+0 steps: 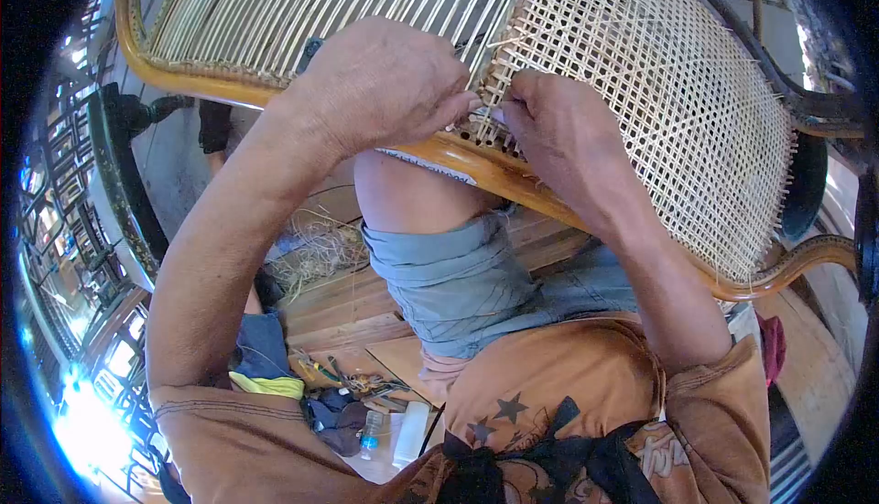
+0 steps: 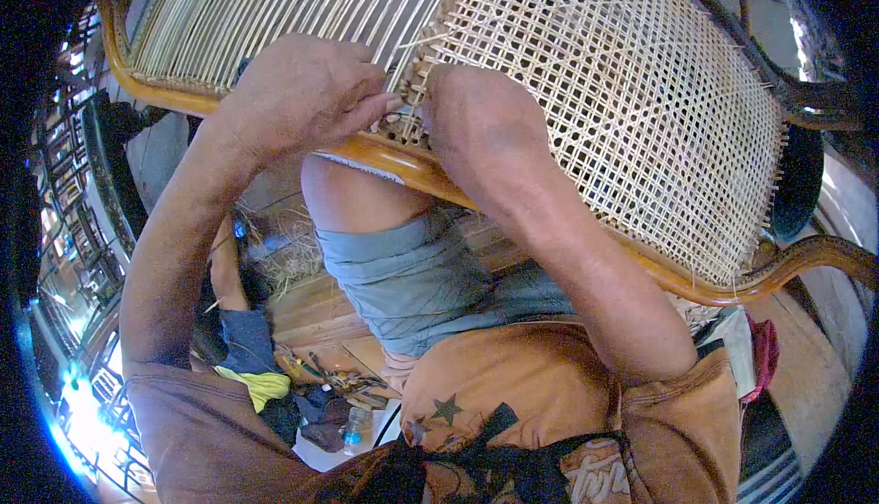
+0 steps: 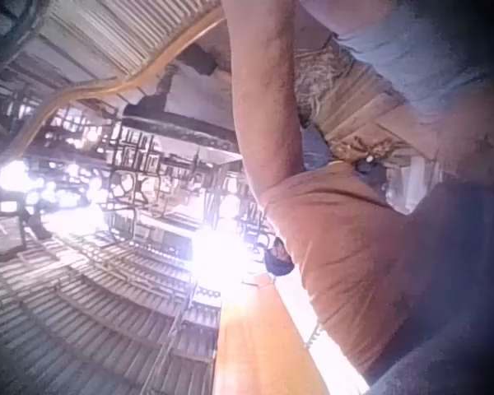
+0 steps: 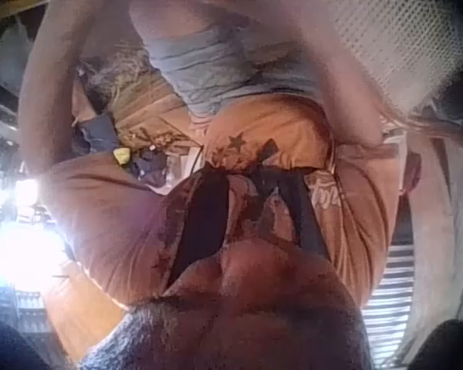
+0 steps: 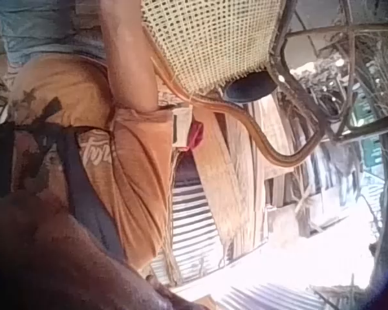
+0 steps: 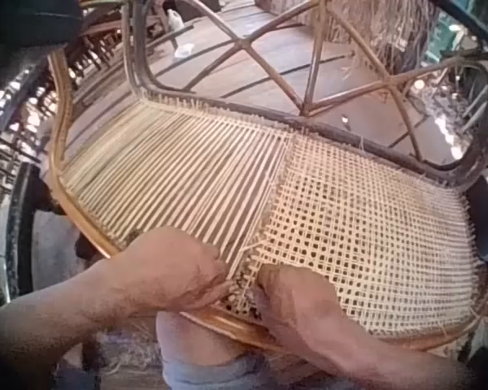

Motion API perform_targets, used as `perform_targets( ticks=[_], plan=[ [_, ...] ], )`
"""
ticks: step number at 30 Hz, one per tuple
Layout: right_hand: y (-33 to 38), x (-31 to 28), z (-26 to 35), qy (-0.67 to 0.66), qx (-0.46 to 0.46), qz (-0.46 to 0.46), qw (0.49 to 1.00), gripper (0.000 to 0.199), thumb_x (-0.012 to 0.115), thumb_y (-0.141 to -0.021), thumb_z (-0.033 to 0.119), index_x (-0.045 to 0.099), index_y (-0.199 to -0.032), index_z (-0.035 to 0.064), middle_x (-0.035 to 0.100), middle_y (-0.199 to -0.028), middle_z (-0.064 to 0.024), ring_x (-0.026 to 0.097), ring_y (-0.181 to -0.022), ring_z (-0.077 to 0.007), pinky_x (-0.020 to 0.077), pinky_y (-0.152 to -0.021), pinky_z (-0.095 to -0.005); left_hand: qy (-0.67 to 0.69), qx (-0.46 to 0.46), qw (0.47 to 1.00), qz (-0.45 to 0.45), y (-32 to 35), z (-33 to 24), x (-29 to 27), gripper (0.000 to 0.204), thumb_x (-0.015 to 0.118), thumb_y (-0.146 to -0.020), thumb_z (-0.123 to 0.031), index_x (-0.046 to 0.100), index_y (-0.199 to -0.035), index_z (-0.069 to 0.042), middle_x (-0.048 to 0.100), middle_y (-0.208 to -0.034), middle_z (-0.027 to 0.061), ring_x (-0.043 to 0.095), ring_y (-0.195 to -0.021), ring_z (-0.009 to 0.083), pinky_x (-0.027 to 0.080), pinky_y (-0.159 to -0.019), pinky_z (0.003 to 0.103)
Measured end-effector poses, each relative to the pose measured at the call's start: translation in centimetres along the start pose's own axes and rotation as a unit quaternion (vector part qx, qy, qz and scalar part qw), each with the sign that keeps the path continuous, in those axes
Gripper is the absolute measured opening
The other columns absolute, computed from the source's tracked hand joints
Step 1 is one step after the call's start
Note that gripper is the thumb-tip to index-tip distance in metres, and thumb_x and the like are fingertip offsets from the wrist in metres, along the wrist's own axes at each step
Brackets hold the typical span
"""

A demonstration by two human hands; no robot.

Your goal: Repairing or weaving the seat of a rattan chair frame with cane material.

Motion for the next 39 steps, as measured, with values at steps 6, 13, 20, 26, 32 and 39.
perform_targets(
  ticks=[6,13,20,26,32,39],
  plan=[
    [1.3,-1.2,0.7,-0.104,-0.057,-0.094,0.988,0.014,0.062,-0.085,0.014,0.059,-0.091,0.0017,0.062,-0.082,-0.0163,0.062,-0.075,-0.0326,0.0494,-0.067,-0.0400,-0.006,0.032,0.998,-0.048,0.6,0.2,0.5,0.032,0.057,-0.087,-0.037,0.059,-0.071,-0.009,0.055,-0.066,0.0074,0.061,-0.066,0.0288,0.049,-0.059,0.042],
    [1.3,-1.2,0.3,-0.090,-0.100,-0.083,0.987,0.010,0.059,-0.085,0.011,0.058,-0.090,0.0027,0.060,-0.084,-0.0176,0.061,-0.079,-0.0361,0.0491,-0.071,-0.0440,-0.010,0.044,0.997,-0.068,0.8,0.1,0.5,0.033,0.058,-0.087,-0.037,0.059,-0.070,-0.009,0.055,-0.065,0.0072,0.061,-0.065,0.0285,0.049,-0.058,0.042],
    [1.4,-0.9,0.5,-0.040,-0.090,-0.064,0.993,0.013,0.056,-0.087,0.013,0.059,-0.084,0.0012,0.059,-0.082,-0.0203,0.060,-0.081,-0.0379,0.0486,-0.073,-0.0443,-0.011,0.048,0.997,-0.063,0.7,0.1,0.6,0.032,0.059,-0.085,-0.036,0.059,-0.069,-0.009,0.055,-0.065,0.0076,0.061,-0.065,0.0287,0.050,-0.058,0.042],
    [1.0,-0.9,0.7,-0.042,-0.104,-0.038,0.993,0.016,0.055,-0.087,0.015,0.058,-0.081,0.0006,0.059,-0.080,-0.0207,0.060,-0.078,-0.0385,0.0490,-0.071,-0.0448,-0.006,0.064,0.994,-0.085,0.8,0.2,0.5,0.031,0.060,-0.085,-0.035,0.058,-0.069,-0.009,0.055,-0.066,0.0079,0.061,-0.064,0.0290,0.050,-0.058,0.042],
    [1.0,-0.7,0.8,0.015,-0.098,-0.064,0.993,0.015,0.055,-0.087,0.016,0.057,-0.083,0.0020,0.060,-0.080,-0.0188,0.060,-0.075,-0.0382,0.0500,-0.068,-0.0440,-0.001,0.069,0.993,-0.098,0.7,0.2,0.6,0.031,0.060,-0.085,-0.035,0.058,-0.068,-0.008,0.056,-0.066,0.0079,0.061,-0.064,0.0291,0.050,-0.058,0.042],
    [1.2,0.6,0.7,0.060,-0.036,-0.107,0.992,0.016,0.057,-0.088,0.020,0.058,-0.085,0.0051,0.061,-0.079,-0.0150,0.062,-0.075,-0.0350,0.0505,-0.065,-0.0441,-0.002,-0.019,0.996,-0.089,2.4,0.5,-1.8,0.029,0.062,-0.082,-0.035,0.062,-0.075,-0.007,0.061,-0.071,0.0107,0.061,-0.066,0.0329,0.049,-0.060,0.045]
  ],
)
Point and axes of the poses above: each hand's wrist, its own y-axis away from the middle knuckle, its own x-axis out of the palm, z = x × y, the point moved 8 cm from there along -y, towards the middle knuckle
